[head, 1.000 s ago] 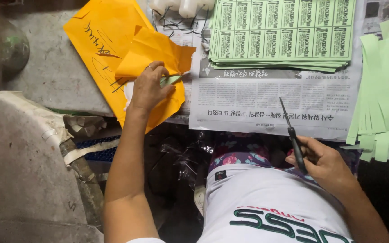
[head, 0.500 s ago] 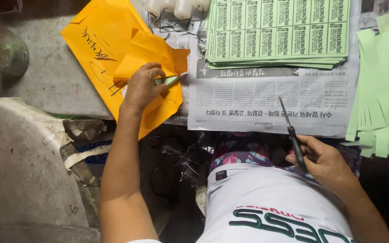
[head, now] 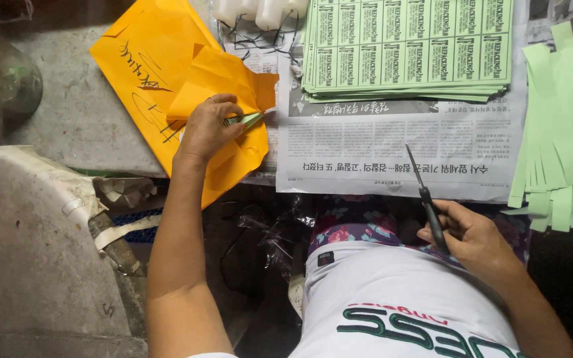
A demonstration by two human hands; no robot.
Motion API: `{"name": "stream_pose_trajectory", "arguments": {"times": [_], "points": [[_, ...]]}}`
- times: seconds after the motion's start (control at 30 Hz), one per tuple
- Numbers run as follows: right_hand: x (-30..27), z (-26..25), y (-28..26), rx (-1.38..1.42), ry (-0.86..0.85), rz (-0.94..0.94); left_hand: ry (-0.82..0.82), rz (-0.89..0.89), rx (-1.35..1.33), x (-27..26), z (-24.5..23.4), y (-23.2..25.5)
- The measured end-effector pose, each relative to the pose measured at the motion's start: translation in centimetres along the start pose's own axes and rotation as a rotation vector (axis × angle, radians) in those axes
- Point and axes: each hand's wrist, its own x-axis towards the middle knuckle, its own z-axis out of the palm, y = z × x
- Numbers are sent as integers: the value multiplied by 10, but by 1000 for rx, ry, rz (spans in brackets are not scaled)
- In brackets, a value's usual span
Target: Cutting sheets of printed green labels into strips using scissors on a workspace.
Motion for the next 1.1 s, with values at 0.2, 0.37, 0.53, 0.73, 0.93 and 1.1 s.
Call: {"name": "stream_pose_trajectory", "arguments": {"times": [0.2, 0.37, 0.53, 0.73, 0.93, 1.1], "points": [[1, 2, 2, 68, -7, 14, 131, 128, 189, -4, 19, -9], [-3, 0, -10, 14, -5, 16, 463, 323, 578, -13, 38, -6], [0, 1, 2, 75, -15, -71, 545, 286, 742, -19, 43, -7], [-4, 0, -8, 118, -14, 52, 339, 374, 747, -26, 44, 2], [10, 3, 23, 228, -36, -43, 150, 339, 348, -48, 57, 76], [27, 11, 9, 303, 55, -298, 257, 273, -343, -21, 103, 141]]}}
